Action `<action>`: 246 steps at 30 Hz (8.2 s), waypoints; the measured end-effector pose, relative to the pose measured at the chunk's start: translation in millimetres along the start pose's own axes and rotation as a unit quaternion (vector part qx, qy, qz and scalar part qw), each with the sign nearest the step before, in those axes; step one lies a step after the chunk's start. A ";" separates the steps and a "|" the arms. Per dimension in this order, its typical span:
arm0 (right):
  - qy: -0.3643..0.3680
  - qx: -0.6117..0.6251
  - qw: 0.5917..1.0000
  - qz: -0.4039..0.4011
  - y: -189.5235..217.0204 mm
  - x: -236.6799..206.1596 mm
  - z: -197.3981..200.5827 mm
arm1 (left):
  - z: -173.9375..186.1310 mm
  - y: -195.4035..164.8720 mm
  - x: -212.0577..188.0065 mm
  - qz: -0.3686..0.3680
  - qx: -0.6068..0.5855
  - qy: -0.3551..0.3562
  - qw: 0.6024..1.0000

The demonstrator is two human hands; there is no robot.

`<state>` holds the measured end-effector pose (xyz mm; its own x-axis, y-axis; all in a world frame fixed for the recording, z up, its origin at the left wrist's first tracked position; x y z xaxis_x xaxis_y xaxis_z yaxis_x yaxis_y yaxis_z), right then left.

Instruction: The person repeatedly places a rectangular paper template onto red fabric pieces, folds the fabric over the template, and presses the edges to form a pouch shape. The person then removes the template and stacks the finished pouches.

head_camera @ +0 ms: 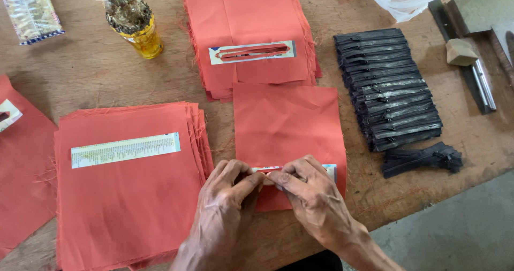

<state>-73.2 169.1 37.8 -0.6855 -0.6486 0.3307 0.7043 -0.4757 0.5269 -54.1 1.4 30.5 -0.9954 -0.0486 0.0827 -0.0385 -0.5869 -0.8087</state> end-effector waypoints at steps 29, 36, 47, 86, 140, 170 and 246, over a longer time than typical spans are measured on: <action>0.083 -0.117 0.974 0.176 -3.8 -23.8 -0.7 | 4.7 12.1 -4.9 -0.030 0.018 0.113 0.993; 0.110 -0.112 0.972 0.177 -3.0 -21.3 -0.5 | 8.1 8.9 -7.1 -0.037 0.044 0.128 0.990; 0.147 -0.101 0.965 0.191 -0.4 -11.8 4.8 | -6.0 8.1 3.0 0.027 0.059 0.076 0.995; 0.166 -0.129 0.961 0.182 -21.2 -32.2 33.0 | -21.3 -11.9 -7.3 -0.018 0.075 -0.012 0.997; 0.150 -0.150 0.964 0.158 -28.2 -56.5 44.6 | -59.9 -20.1 -30.9 -0.105 0.194 0.124 0.968; -0.054 -0.063 0.965 -0.247 -53.4 -93.9 54.0 | -41.1 1.2 -51.8 -0.039 0.127 -0.028 0.991; -0.195 0.322 0.904 -0.204 -85.7 -87.8 56.3 | -22.0 46.9 -4.1 0.359 -0.619 0.208 0.667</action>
<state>-83.8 300.2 7.6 -0.9651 -0.1787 0.1912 0.2116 -0.1026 0.9720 -53.8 -8.1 -20.6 -0.7250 0.4211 -0.5450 0.6739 0.5972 -0.4350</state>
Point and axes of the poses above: each hand's wrist, its own x-axis towards the middle knuckle, its own z-axis out of the back of the hand, y = z × x, the point moved 4 cm from there along x, towards the middle knuckle, and after that the axes turned 15 degrees about z, right-handed, at the moved point
